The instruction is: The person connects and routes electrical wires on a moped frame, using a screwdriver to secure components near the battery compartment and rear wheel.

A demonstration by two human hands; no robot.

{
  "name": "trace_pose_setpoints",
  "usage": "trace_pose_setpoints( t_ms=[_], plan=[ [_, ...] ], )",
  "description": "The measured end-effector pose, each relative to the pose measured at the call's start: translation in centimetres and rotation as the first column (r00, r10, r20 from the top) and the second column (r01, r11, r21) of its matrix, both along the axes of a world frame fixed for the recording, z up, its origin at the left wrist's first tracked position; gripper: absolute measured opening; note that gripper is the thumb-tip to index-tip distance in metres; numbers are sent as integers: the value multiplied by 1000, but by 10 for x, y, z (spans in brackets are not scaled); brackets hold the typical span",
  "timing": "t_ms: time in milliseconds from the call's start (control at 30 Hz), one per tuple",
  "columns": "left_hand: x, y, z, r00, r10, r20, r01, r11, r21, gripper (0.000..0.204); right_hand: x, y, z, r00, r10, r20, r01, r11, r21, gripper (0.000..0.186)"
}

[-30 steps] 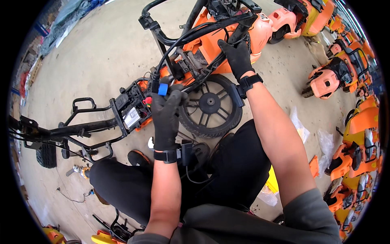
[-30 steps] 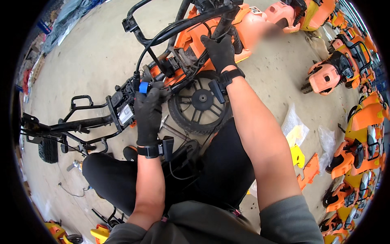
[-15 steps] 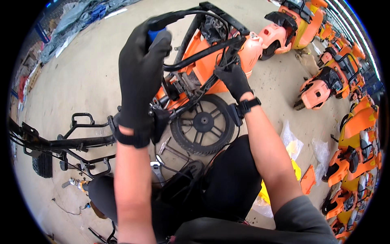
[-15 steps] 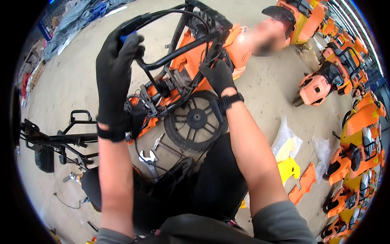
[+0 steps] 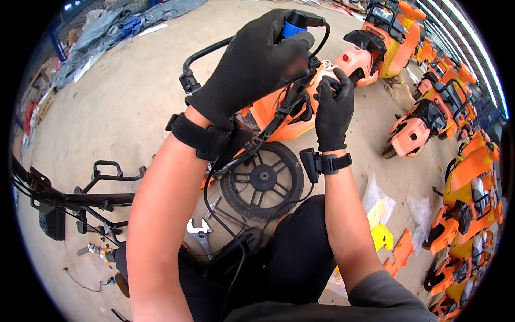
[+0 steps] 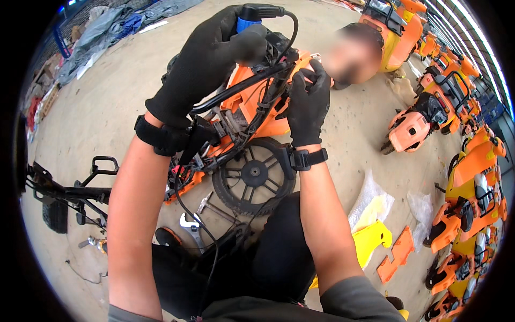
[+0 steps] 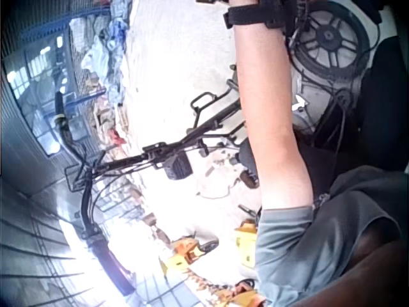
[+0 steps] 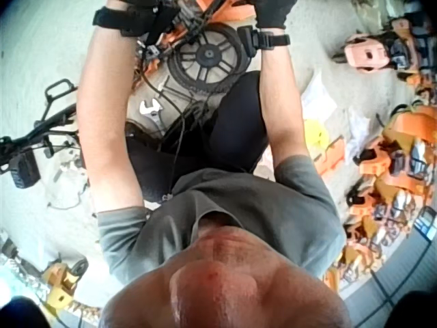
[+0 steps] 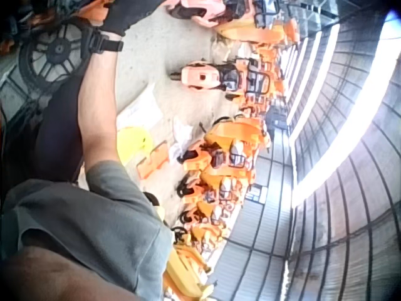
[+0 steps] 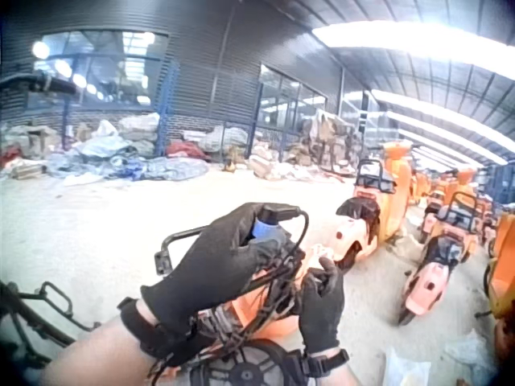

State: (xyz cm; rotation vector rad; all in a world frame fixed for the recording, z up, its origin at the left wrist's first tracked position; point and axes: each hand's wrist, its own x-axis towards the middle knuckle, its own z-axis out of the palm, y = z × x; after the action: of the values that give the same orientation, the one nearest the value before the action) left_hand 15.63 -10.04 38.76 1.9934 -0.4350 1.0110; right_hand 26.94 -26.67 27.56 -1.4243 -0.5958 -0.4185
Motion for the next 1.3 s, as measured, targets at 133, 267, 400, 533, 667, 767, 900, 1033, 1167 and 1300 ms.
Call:
trace_pose_setpoints(
  t_ms=[133,267,400,533,667,767,900,1033,1167,1300],
  plan=[
    [-19,6,12,990,-70,-119,70,998,-5,42,15,4,1,988,-51,145,59,997,-53,56],
    [-29,47,6,947,76,-312,-26,986,163,30,34,14,30,833,-119,540,287,928,-238,50],
    [-56,66,-8,836,75,-544,-132,989,-67,35,26,47,49,910,211,356,-78,933,-352,33],
    [-88,76,-21,815,154,-558,-181,983,7,35,27,57,43,873,120,473,78,923,-377,21],
    [-121,112,-72,722,205,-661,-442,872,-212,34,31,60,47,859,-18,511,189,940,-285,21],
    [-142,173,-161,660,356,-661,-497,867,-30,26,49,52,51,975,15,221,39,970,-239,25],
    [-172,209,-276,489,565,-664,-554,789,264,27,73,55,33,982,121,148,-84,969,-234,33],
    [-172,173,-320,141,481,-866,-232,866,443,31,66,54,34,910,-75,408,245,890,-383,36],
    [-170,167,-370,179,514,-839,-610,727,315,30,71,51,32,836,-67,544,341,841,-421,30],
    [-158,174,-389,184,550,-814,-710,647,277,30,81,44,30,775,-13,632,374,816,-441,26]
  ],
)
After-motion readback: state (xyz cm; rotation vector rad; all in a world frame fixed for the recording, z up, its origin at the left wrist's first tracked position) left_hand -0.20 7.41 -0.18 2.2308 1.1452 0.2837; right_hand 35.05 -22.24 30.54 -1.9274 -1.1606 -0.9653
